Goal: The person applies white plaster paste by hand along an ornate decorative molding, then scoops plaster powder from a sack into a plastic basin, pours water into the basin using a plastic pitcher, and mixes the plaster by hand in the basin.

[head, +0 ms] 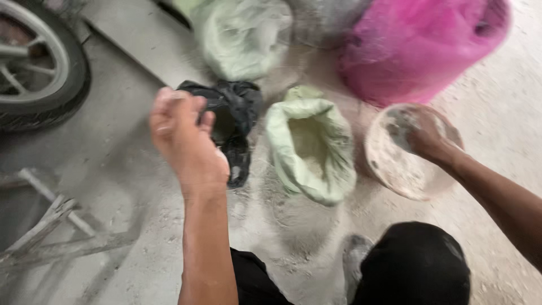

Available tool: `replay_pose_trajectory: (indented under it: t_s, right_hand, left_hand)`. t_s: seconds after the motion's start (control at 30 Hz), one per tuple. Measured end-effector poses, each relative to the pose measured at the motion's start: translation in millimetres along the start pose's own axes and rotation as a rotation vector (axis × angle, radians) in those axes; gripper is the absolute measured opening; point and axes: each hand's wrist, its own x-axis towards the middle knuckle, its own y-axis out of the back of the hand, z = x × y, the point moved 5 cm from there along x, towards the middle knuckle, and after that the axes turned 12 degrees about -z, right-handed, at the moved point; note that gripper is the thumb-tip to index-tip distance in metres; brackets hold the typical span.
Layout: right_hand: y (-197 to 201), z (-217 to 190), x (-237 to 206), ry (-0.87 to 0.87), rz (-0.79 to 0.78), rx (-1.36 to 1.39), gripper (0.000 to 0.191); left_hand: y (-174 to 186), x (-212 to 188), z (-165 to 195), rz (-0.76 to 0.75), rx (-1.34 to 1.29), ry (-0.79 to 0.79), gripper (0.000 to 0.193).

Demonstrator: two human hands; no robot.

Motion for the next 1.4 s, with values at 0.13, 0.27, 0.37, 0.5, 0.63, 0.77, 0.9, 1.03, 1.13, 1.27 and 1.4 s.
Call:
replay_pose_trajectory:
  t_s: [0.13,0.27,0.37,0.5,0.63,0.77,0.9,1.03,1.13,1.27,1.4]
  right_hand:
    - [-32,-154,70,0.396,-0.058,0.179,0.036]
    - [-110,-336,139,0.642,-0.301,0.256,0.036]
    - [-151,-423,197,0.594,-0.388,0.195,0.036]
    - [-186,-465,247,0.456,-0.35,0.272,0.035]
    - [-211,-497,252,0.396,-0.258,0.359,0.035]
    - [-215,-499,242,0.396,-0.231,0.394,0.035]
    - [-207,-487,235,0.371,-0.224,0.423,0.035]
    - [-212,-486,237,0.371,-0.226,0.442,0.035]
    - [-218,-480,244,0.359,-0.224,0.459,0.035]
    - [-214,-447,256,0.279,-0.194,0.477,0.035]
    - [-208,-418,256,0.228,-0.15,0.542,0.035]
  left_hand:
    - [59,21,14,0.291,-0.05,-0.025,0.035]
    - [88,33,22,0.371,-0.059,-0.028,0.032]
    - [94,42,17,0.33,-0.149,-0.049,0.044]
    - [103,50,-1,0.283,-0.187,-0.016,0.05]
    - [107,56,-11,0.2,-0.103,0.068,0.052]
    - [92,55,-15,0.162,-0.134,0.141,0.052]
    - [81,52,-17,0.163,-0.17,0.18,0.052]
    - [84,47,-12,0.136,-0.176,0.111,0.051]
    - [88,44,-9,0.147,-0.129,0.091,0.051]
    - [93,44,-11,0.178,-0.126,0.082,0.05]
    - [99,47,-18,0.181,-0.17,0.057,0.044]
